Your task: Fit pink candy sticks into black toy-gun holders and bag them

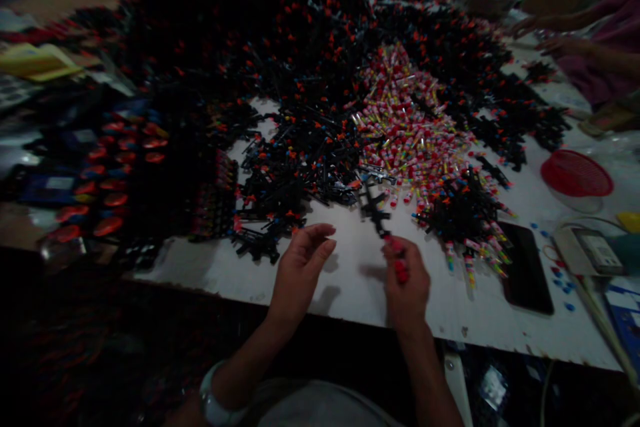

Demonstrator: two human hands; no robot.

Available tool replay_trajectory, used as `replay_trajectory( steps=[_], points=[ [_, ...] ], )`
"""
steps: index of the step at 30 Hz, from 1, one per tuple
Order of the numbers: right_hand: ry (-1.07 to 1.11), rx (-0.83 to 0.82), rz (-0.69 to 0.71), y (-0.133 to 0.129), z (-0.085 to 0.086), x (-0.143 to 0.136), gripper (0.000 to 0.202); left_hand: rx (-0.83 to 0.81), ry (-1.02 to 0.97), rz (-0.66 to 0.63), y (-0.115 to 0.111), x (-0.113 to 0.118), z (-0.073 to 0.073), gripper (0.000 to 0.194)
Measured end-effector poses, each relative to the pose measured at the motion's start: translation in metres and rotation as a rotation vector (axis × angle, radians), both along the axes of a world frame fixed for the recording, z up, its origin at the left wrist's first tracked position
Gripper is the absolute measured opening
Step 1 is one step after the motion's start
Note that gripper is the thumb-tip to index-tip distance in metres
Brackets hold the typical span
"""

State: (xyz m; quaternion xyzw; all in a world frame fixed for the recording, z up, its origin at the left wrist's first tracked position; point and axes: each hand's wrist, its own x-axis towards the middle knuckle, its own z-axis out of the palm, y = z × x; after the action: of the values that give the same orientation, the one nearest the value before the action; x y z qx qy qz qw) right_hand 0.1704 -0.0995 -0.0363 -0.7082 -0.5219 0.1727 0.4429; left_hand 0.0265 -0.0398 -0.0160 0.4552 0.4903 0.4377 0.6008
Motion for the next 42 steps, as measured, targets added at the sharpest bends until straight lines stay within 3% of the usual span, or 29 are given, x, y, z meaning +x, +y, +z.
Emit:
replay_trajectory(
  steps=[3,5,8,11,14,16,20,24,28,33,35,38,42],
  points=[
    [-0.249,0.189,-0.397,-0.002,0.010,0.042,0.025,0.275,0.366,0.152,0.012,-0.029,0.004,0.029],
    [-0.396,0.285,-0.530,-0.002,0.014,0.061,0.029,0.430,0.707,0.255,0.020,-0.056,0.005,0.036],
    [-0.298,0.227,-0.473,0.000,0.009,0.054,0.032,0.442,1.185,0.190,0.026,-0.087,0.006,0.043],
    [-0.044,0.044,-0.195,0.007,-0.002,0.011,0.032,0.356,1.376,-0.016,0.020,-0.094,0.007,0.029],
    [0.026,-0.041,0.102,0.016,-0.009,-0.033,0.029,0.335,1.282,-0.127,0.010,-0.083,0.008,0.020],
    [0.042,-0.073,0.198,0.022,-0.008,-0.048,0.031,0.325,1.145,-0.151,0.005,-0.074,0.007,0.015],
    [0.191,-0.196,0.128,0.029,0.000,-0.047,0.037,0.287,0.821,-0.184,0.007,-0.063,0.003,0.009],
    [0.373,-0.207,0.040,0.030,0.006,-0.035,0.035,0.086,0.535,-0.133,0.016,-0.056,0.002,0.011],
    [0.504,-0.112,0.096,0.033,0.007,-0.035,0.030,-0.007,0.470,-0.207,0.016,-0.046,0.002,0.013],
    [0.358,0.084,0.273,0.034,0.016,-0.034,0.021,0.026,0.456,-0.290,0.013,-0.036,0.001,0.015],
    [0.345,0.124,0.211,0.028,0.019,-0.032,0.021,-0.018,0.316,-0.240,0.013,-0.034,0.001,0.014],
    [0.326,0.054,0.049,0.014,0.019,-0.029,0.024,-0.187,0.049,-0.126,0.015,-0.032,0.003,0.017],
    [0.315,-0.113,0.107,-0.001,0.009,-0.030,0.032,-0.387,-0.258,-0.112,0.012,-0.025,0.005,0.026]
  ],
)
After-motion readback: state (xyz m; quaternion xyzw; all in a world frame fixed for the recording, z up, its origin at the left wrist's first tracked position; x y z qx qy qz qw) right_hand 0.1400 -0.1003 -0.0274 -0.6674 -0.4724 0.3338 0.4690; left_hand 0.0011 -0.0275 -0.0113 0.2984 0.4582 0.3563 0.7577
